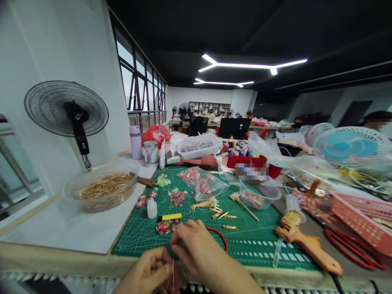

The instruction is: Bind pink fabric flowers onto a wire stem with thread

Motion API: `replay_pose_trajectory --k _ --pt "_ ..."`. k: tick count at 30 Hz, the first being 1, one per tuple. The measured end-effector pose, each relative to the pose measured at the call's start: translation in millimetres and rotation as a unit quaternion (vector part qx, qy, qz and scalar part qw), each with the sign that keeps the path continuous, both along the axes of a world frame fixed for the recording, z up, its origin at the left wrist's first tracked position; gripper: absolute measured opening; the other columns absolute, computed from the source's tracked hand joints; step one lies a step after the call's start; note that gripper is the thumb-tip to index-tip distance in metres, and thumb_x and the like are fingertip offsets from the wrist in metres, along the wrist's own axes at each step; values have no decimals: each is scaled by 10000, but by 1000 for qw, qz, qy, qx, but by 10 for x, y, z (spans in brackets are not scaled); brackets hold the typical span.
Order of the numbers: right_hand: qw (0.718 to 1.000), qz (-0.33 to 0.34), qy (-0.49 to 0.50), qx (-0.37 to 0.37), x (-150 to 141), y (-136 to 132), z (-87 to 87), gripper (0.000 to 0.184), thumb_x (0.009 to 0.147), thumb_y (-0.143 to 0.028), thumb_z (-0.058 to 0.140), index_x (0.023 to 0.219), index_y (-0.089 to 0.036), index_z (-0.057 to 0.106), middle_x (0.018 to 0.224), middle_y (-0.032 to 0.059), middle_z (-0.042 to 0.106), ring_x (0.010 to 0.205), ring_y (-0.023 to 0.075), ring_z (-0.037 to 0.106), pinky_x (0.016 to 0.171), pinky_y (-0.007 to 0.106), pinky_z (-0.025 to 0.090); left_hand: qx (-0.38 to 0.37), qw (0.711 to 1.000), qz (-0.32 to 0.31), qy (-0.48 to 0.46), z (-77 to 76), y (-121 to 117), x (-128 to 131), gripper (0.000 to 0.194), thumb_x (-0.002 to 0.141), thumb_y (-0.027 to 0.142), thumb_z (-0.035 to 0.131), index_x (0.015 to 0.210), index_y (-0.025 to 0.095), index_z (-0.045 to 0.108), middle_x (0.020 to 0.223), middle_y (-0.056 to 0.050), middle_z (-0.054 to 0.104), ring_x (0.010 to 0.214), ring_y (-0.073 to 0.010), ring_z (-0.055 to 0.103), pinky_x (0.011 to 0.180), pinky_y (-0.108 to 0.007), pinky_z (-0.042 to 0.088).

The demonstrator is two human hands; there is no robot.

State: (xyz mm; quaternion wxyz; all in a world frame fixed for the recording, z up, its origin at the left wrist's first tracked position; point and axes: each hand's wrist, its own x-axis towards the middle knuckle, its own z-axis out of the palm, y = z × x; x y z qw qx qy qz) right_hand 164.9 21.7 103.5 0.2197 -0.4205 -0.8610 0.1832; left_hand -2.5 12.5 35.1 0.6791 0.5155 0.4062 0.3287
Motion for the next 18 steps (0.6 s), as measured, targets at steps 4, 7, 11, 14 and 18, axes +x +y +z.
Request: replay_pose_trajectory --k 4,7,11,14,18 --pt "990 -26 -83 108 2 -114 -374 141 817 -70 556 768 -203 552 717 -1 639 687 173 581 705 309 368 -117 992 -6 -46 8 -90 113 522 553 589 724 768 161 516 700 -77 738 553 -147 675 525 -223 440" --pt "984 -31 -82 157 57 -132 -540 165 811 -51 551 754 -204 524 688 -10 629 641 167 573 678 296 346 -202 976 -4 -87 -1 -150 178 478 479 504 768 706 157 530 582 -24 692 445 -84 607 472 -176 403" --pt "982 -19 -69 172 104 -193 -570 184 834 -34 512 790 -213 500 709 -15 634 641 171 567 654 286 343 -209 967 -5 -148 -90 -176 237 364 497 422 740 637 158 534 436 70 534 325 -16 411 370 -151 272" --pt "988 -15 -44 146 112 -247 -546 177 850 -45 474 798 -210 511 721 -7 641 651 172 571 658 294 365 -198 966 -21 -162 -141 -180 236 407 463 445 769 603 170 503 430 104 438 324 2 269 348 -169 142" --pt "991 -56 105 -53 132 -293 -566 108 846 -171 477 791 -197 566 740 30 662 703 192 595 647 296 430 -137 980 -27 -141 -120 -212 183 543 457 584 800 585 188 452 418 128 357 346 1 196 395 -208 86"
